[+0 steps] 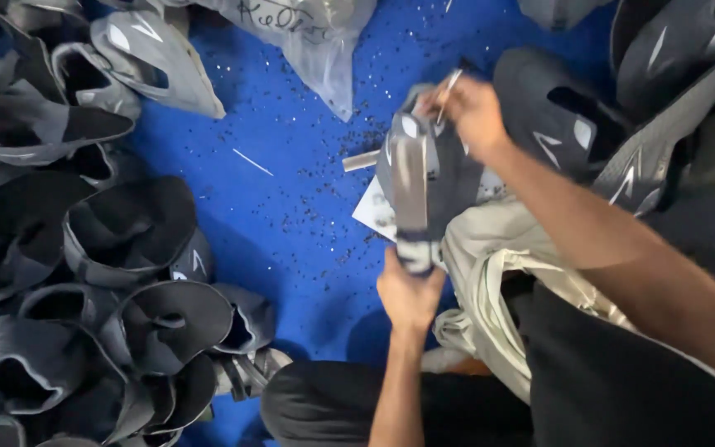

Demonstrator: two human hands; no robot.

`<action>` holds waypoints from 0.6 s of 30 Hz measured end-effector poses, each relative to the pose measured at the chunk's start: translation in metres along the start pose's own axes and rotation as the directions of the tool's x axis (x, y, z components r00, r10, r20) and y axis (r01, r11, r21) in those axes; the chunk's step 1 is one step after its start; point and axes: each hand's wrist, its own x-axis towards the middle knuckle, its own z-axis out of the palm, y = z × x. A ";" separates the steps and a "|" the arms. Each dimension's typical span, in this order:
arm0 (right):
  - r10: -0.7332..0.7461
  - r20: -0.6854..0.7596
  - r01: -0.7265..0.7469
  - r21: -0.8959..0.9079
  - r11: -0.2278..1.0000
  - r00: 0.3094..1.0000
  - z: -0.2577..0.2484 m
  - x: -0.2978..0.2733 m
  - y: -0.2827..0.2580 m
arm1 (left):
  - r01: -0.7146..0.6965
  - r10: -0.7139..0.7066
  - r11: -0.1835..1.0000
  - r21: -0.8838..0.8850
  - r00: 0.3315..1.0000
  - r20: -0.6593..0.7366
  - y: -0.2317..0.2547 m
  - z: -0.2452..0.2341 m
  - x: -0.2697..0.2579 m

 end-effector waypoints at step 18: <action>0.178 0.247 -0.070 -0.390 0.918 0.953 0.069 -0.048 -0.028 | -0.630 0.454 0.602 -0.490 0.775 -0.439 0.082 -0.101 -0.040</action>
